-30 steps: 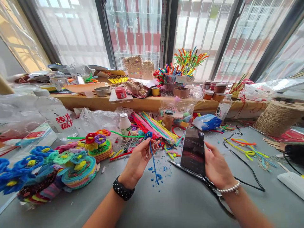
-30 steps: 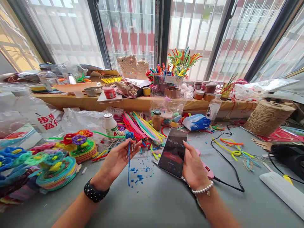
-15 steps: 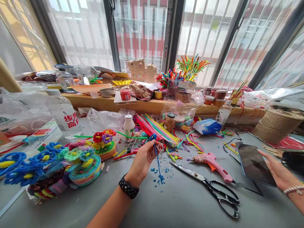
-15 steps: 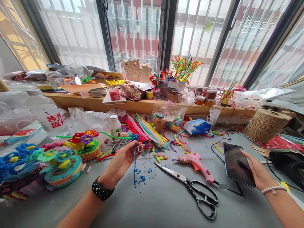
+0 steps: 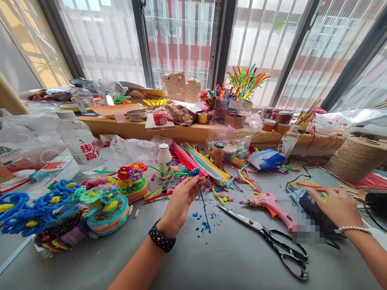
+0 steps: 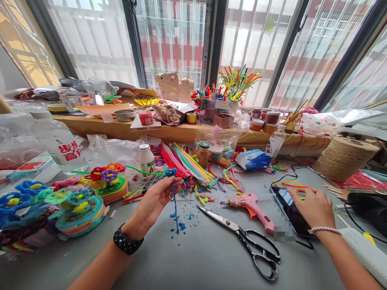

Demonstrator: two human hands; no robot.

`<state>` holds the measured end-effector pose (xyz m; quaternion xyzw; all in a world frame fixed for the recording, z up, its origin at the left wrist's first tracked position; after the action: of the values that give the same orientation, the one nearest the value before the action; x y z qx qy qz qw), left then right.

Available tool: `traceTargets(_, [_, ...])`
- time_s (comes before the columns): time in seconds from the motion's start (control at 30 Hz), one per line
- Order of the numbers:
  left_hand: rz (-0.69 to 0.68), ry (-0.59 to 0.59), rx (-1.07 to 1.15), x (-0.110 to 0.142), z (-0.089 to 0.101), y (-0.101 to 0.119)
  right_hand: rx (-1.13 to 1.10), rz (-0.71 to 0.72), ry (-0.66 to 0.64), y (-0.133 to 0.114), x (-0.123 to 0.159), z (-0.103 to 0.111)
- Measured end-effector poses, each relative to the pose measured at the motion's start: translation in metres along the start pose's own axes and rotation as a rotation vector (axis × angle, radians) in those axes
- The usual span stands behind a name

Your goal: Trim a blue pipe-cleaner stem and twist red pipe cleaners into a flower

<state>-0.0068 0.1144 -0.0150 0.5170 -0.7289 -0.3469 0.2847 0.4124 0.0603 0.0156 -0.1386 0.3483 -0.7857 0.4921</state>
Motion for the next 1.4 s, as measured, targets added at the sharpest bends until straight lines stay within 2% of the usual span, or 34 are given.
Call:
traceTargets(0.03, [0.002,-0.012,-0.013,0.000,-0.001,0.000,-0.007,0.069,-0.015,-0.022,0.010,-0.011])
traceTargets(0.1, [0.020,-0.040,-0.039,-0.001,-0.004,-0.002,-0.063,0.179,-0.128,-0.070,0.035,-0.047])
traceTargets(0.2, [0.043,-0.114,-0.077,0.000,-0.013,-0.006,-0.449,0.284,-0.589,-0.142,0.080,-0.130])
traceTargets(0.3, [0.045,-0.208,-0.137,0.001,-0.024,-0.006,-0.706,0.331,-0.917,-0.194,0.117,-0.183])
traceTargets(0.4, [0.048,-0.249,-0.165,0.002,-0.029,-0.009,-0.900,0.312,-1.027,-0.207,0.129,-0.202])
traceTargets(0.6, [0.107,-0.258,-0.191,0.004,-0.033,-0.019,-1.119,0.197,-1.236,-0.198,0.151,-0.222])
traceTargets(0.77, [0.159,-0.282,-0.222,0.006,-0.037,-0.025,-1.307,0.083,-1.436,-0.201,0.171,-0.233])
traceTargets(0.87, [0.197,-0.305,-0.227,0.007,-0.039,-0.030,-1.400,0.017,-1.471,-0.201,0.175,-0.235])
traceTargets(0.93, [0.201,-0.332,-0.204,0.007,-0.041,-0.031,-1.432,-0.017,-1.443,-0.198,0.173,-0.235])
traceTargets(1.03, [0.131,-0.319,-0.118,0.005,-0.039,-0.022,-1.454,-0.045,-1.338,-0.189,0.165,-0.232])
traceTargets(1.13, [0.049,-0.237,-0.082,0.001,-0.029,-0.012,-1.428,-0.011,-1.205,-0.180,0.155,-0.225])
traceTargets(1.23, [0.024,-0.189,-0.086,0.000,-0.022,-0.008,-1.297,0.064,-1.070,-0.175,0.146,-0.216])
traceTargets(1.33, [0.024,-0.201,-0.074,0.000,-0.024,-0.010,-1.061,0.185,-0.947,-0.177,0.142,-0.206])
traceTargets(1.4, [0.035,-0.219,-0.050,0.001,-0.027,-0.013,-0.956,0.242,-0.915,-0.182,0.144,-0.202])
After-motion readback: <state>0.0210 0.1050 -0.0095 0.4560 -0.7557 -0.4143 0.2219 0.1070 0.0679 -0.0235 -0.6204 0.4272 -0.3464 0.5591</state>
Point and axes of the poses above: each hand's wrist, its own x-axis away from the middle knuckle, its own z-axis out of the back of the hand, y = z × x, the point moved 10 cm from there along -x, towards the middle knuckle, and after that the axes turned 13 degrees about -y, right-handed, at the moved point
